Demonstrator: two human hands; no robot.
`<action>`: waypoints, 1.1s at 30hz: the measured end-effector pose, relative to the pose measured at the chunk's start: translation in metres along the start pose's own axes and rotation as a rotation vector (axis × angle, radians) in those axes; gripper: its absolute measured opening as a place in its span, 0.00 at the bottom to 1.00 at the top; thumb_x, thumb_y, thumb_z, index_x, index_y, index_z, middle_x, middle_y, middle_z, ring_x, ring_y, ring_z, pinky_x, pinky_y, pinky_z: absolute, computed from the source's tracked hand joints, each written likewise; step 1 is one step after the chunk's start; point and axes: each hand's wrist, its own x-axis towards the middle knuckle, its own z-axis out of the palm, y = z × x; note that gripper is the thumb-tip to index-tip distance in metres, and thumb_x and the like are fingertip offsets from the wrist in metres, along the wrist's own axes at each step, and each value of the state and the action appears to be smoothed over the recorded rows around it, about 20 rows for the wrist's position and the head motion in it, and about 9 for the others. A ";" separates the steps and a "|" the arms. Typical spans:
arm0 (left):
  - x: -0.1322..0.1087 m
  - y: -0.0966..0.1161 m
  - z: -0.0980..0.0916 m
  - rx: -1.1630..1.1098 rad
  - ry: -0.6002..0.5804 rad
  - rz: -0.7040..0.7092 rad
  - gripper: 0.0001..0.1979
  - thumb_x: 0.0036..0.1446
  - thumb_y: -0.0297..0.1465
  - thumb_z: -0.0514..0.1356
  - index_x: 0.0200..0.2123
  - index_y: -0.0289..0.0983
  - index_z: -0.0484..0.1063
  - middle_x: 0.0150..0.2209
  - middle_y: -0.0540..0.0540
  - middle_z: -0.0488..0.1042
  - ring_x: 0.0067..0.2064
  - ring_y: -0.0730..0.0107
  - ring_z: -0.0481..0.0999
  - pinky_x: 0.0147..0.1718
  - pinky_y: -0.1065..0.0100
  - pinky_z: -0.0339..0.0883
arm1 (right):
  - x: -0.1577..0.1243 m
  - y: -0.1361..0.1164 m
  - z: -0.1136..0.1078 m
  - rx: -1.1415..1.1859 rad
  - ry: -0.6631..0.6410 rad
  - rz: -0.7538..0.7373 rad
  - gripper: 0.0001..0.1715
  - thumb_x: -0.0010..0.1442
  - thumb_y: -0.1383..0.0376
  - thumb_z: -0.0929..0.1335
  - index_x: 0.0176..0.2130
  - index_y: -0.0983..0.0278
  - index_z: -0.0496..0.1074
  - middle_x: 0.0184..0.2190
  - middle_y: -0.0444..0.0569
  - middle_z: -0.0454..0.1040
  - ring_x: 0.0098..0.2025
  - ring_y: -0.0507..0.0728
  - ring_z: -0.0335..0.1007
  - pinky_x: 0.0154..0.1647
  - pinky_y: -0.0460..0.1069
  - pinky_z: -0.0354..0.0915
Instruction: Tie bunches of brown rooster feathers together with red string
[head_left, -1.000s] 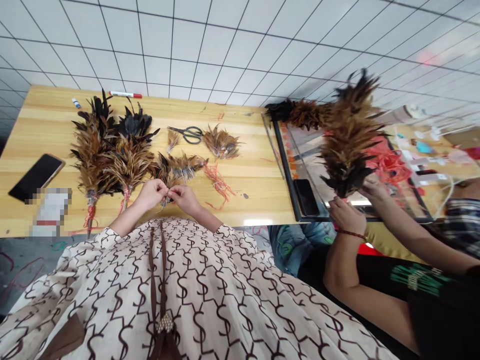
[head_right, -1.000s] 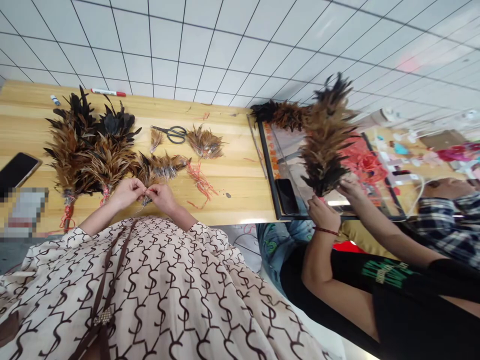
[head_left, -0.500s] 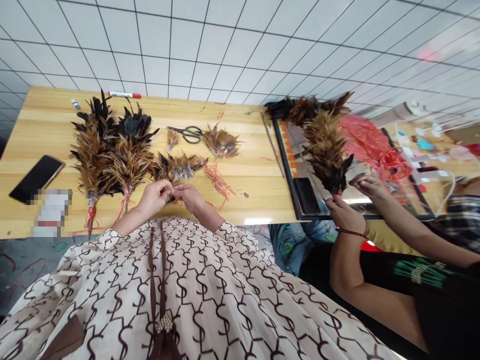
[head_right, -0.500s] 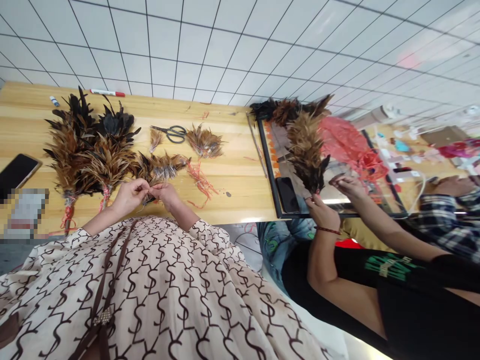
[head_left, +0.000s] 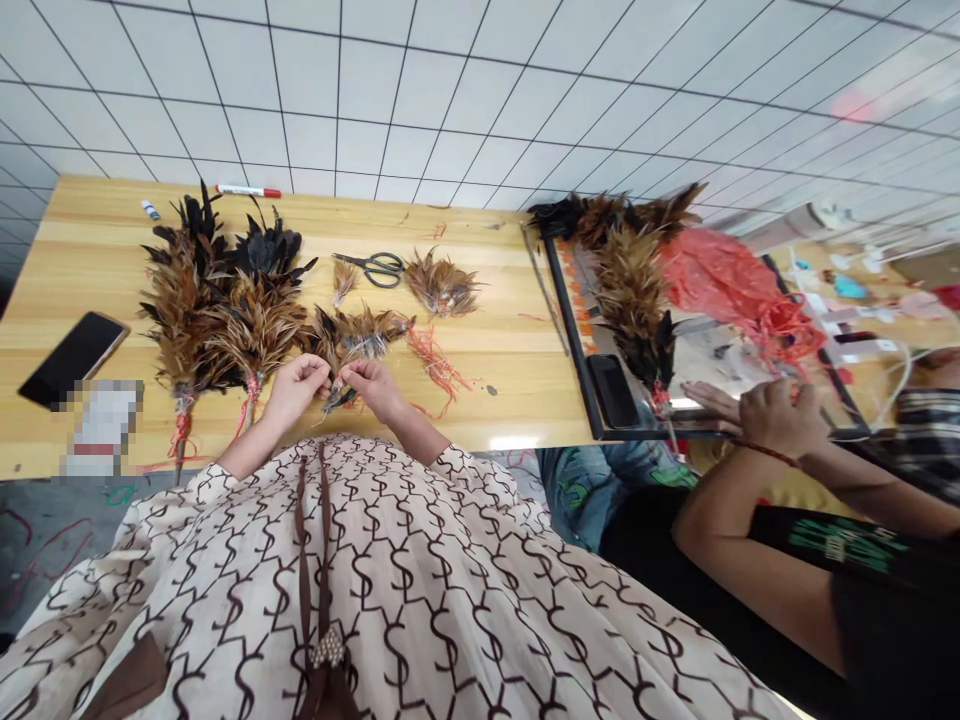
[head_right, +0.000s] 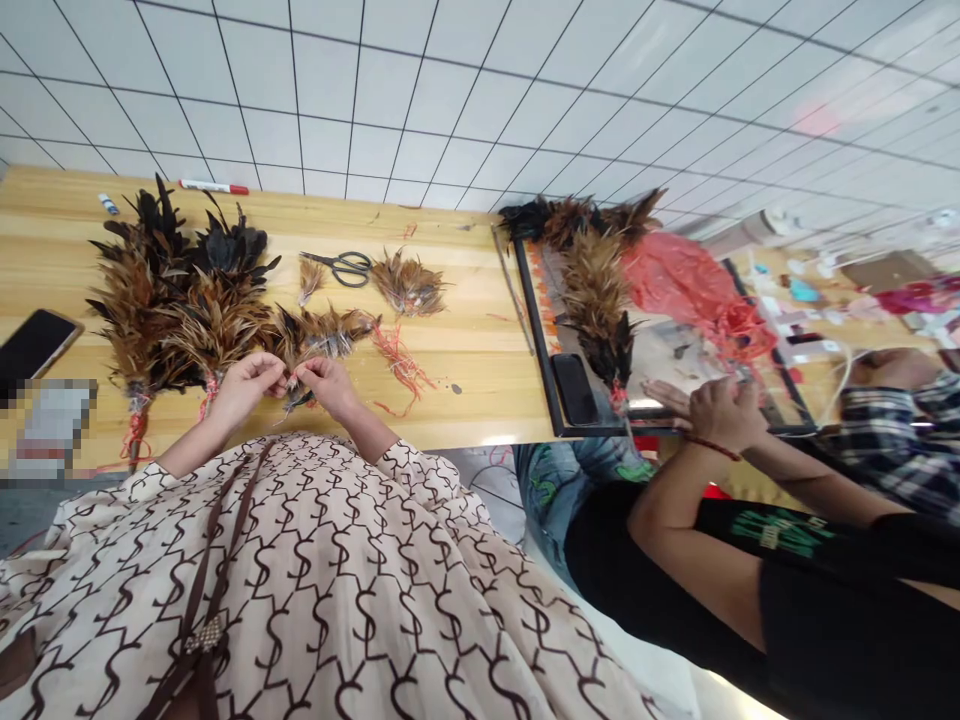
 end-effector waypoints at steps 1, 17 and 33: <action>0.000 -0.001 0.000 -0.039 -0.018 -0.049 0.12 0.40 0.38 0.63 0.25 0.38 0.66 0.19 0.54 0.69 0.20 0.75 0.69 0.24 0.71 0.65 | 0.000 0.000 0.001 -0.029 0.006 -0.018 0.11 0.50 0.61 0.68 0.22 0.65 0.68 0.20 0.41 0.68 0.24 0.48 0.61 0.29 0.44 0.60; -0.002 -0.001 0.001 -0.261 -0.011 -0.182 0.11 0.31 0.31 0.68 0.23 0.34 0.73 0.20 0.51 0.74 0.20 0.74 0.71 0.27 0.67 0.70 | -0.006 0.001 0.004 -0.590 0.017 -0.282 0.06 0.58 0.68 0.63 0.29 0.64 0.68 0.25 0.44 0.69 0.28 0.50 0.63 0.34 0.46 0.61; 0.003 -0.008 -0.001 -0.212 -0.109 -0.210 0.09 0.37 0.33 0.66 0.19 0.34 0.70 0.16 0.50 0.70 0.18 0.74 0.68 0.21 0.70 0.65 | -0.004 0.015 -0.002 -1.287 0.055 -0.863 0.16 0.64 0.69 0.55 0.37 0.68 0.69 0.39 0.57 0.68 0.42 0.58 0.60 0.44 0.54 0.57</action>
